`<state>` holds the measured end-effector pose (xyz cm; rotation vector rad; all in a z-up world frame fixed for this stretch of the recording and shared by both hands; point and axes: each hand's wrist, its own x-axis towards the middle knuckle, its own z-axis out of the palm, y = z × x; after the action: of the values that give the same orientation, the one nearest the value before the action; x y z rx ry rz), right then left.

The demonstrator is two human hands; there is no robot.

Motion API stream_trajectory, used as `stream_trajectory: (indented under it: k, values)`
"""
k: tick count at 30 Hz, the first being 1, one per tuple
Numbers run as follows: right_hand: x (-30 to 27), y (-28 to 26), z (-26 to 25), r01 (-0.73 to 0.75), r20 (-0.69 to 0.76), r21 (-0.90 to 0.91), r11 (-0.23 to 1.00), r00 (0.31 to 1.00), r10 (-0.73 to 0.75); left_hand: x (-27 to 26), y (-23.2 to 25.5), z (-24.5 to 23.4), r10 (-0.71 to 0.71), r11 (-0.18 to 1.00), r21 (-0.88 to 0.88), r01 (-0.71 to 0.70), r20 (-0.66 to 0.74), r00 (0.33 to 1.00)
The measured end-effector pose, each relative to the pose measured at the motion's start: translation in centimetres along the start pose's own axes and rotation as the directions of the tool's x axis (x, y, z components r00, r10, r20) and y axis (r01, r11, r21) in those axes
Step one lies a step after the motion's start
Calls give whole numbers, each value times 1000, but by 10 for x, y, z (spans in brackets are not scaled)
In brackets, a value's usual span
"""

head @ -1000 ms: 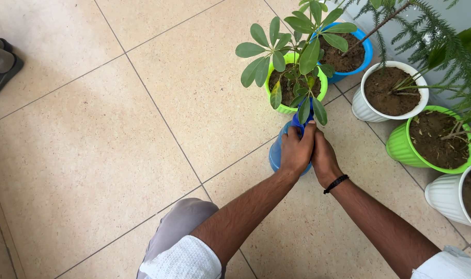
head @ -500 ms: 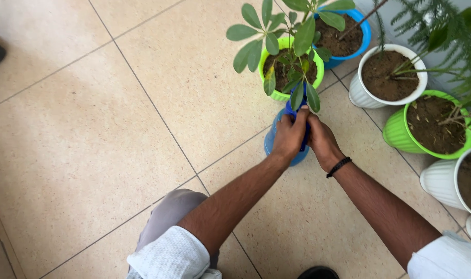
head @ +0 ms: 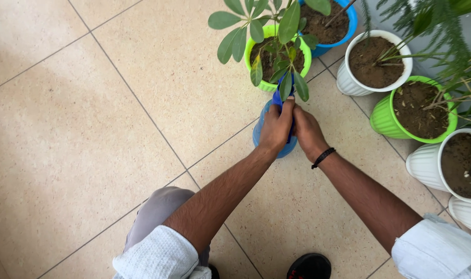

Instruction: The person uses a blue handheld pressure sprayer to water several potted plants arranged on a tiled floor. They move from plant to plant, spraying the soil and leaves, and occasionally pump the sprayer to maintain pressure.

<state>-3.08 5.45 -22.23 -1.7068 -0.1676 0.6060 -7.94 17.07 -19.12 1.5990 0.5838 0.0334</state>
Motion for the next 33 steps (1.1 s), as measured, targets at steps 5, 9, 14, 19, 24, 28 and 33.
stream_trajectory:
  k: [5, 9, 14, 19, 24, 28, 33]
  values:
    - [7, 21, -2, 50, -10, 107, 993, 999, -49, -5, 3, -5, -28, 1000, 5, 28, 43, 999]
    - [8, 25, -6, 67, 35, 85, 994, 997, -70, -2, 1, -5, -21, 1000, 6, 21, 49, 999]
    - [4, 16, -7, 60, 47, 42, 997, 997, -62, 0, 2, -2, -30, 999, 14, 29, 53, 998]
    - [0, 21, 0, 27, -23, 91, 995, 999, -25, -8, 8, -1, -65, 996, 67, 60, 69, 996]
    - [0, 23, 1, 44, -39, 60, 997, 998, -41, -7, 6, -1, -17, 996, 86, 13, 50, 999]
    - [-3, 18, -1, 63, -23, 56, 996, 998, -61, 0, 0, 1, 16, 994, 106, -19, 33, 999]
    - [-4, 21, -1, 72, -26, 51, 996, 997, -71, 0, -2, 4, 19, 992, 121, -25, 51, 999]
